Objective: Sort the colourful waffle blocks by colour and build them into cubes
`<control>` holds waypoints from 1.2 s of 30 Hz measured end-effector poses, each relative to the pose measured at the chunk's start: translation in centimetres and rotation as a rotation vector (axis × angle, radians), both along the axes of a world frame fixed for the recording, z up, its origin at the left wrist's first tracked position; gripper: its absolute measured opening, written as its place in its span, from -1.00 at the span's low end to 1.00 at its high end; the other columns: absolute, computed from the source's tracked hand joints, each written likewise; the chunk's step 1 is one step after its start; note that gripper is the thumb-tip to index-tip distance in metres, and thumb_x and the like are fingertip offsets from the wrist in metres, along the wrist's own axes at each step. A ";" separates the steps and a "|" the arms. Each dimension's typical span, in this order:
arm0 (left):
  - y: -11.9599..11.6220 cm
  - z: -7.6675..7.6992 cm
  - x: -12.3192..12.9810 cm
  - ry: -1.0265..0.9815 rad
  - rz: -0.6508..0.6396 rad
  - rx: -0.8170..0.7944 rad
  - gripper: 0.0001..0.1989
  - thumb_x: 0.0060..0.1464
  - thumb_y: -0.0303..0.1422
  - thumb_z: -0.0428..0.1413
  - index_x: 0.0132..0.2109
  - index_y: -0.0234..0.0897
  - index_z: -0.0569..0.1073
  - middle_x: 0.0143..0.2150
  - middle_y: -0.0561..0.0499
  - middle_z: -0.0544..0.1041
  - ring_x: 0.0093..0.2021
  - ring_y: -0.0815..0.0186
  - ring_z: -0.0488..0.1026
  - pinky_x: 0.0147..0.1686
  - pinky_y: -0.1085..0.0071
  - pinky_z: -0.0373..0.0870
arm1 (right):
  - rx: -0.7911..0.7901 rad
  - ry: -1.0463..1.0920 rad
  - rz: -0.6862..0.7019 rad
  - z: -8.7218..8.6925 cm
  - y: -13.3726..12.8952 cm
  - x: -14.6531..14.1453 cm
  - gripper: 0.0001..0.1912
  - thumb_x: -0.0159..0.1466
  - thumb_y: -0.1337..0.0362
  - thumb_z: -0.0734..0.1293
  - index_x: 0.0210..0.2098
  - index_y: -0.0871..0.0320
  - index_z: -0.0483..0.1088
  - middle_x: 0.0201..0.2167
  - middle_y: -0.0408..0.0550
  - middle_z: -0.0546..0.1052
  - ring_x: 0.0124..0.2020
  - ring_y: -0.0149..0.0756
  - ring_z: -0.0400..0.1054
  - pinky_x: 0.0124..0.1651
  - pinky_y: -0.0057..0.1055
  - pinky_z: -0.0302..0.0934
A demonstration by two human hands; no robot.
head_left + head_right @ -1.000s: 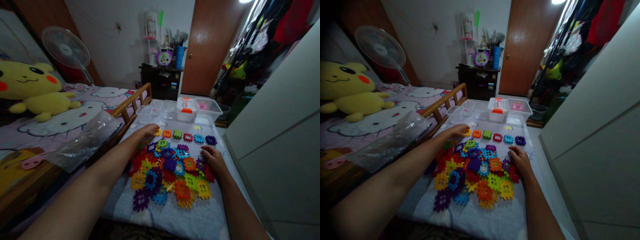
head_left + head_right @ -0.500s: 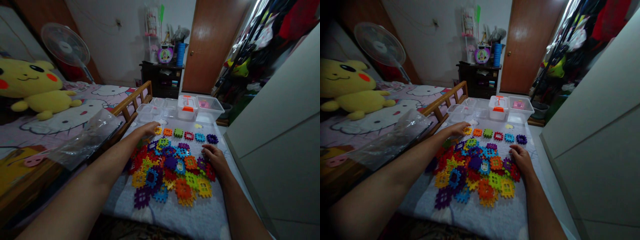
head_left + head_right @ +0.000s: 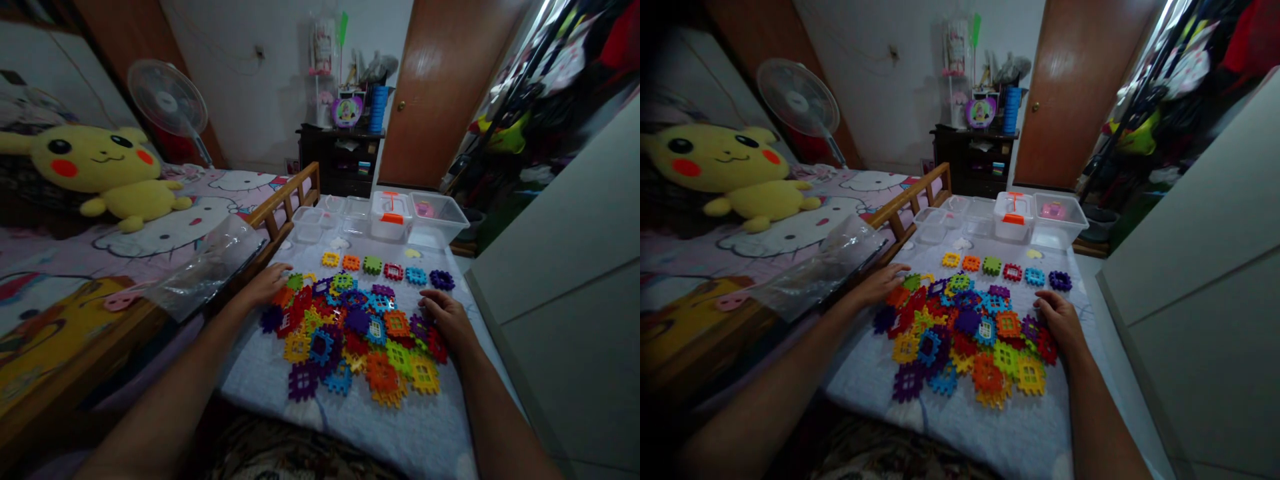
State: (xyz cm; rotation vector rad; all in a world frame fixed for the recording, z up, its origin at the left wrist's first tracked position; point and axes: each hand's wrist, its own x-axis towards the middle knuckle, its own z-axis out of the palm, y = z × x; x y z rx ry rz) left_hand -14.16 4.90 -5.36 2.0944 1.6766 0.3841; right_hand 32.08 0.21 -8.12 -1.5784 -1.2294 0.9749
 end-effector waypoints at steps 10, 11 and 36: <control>-2.3 -1.6 2.6 -0.219 0.089 -0.002 -0.47 0.26 -0.14 -0.13 0.23 -0.34 0.36 0.27 -0.20 0.42 0.28 0.14 0.34 0.30 0.24 0.22 | -0.003 0.041 -0.012 -0.3 -0.2 0.1 -0.54 0.04 0.04 0.43 -0.15 0.18 0.50 -0.37 -0.05 0.56 -0.46 -0.30 0.33 -0.40 -0.35 0.21; -2.3 -1.6 2.6 -0.237 0.100 0.000 -0.46 0.25 -0.13 -0.12 0.23 -0.34 0.36 0.27 -0.20 0.41 0.28 0.13 0.34 0.30 0.24 0.22 | -0.004 0.056 -0.016 -0.2 -0.3 0.1 -0.55 0.03 0.04 0.43 -0.16 0.18 0.50 -0.38 -0.06 0.56 -0.47 -0.31 0.33 -0.40 -0.35 0.21; -0.1 -1.1 2.0 -0.193 -0.043 0.080 -0.53 -0.15 -0.32 0.22 -0.01 -0.27 0.51 0.01 -0.16 0.52 0.04 0.04 0.49 0.11 0.16 0.39 | 0.019 0.102 -0.053 -0.4 -0.2 0.6 -0.61 0.05 0.08 0.45 -0.18 0.16 0.53 -0.38 -0.05 0.57 -0.45 -0.31 0.32 -0.37 -0.35 0.21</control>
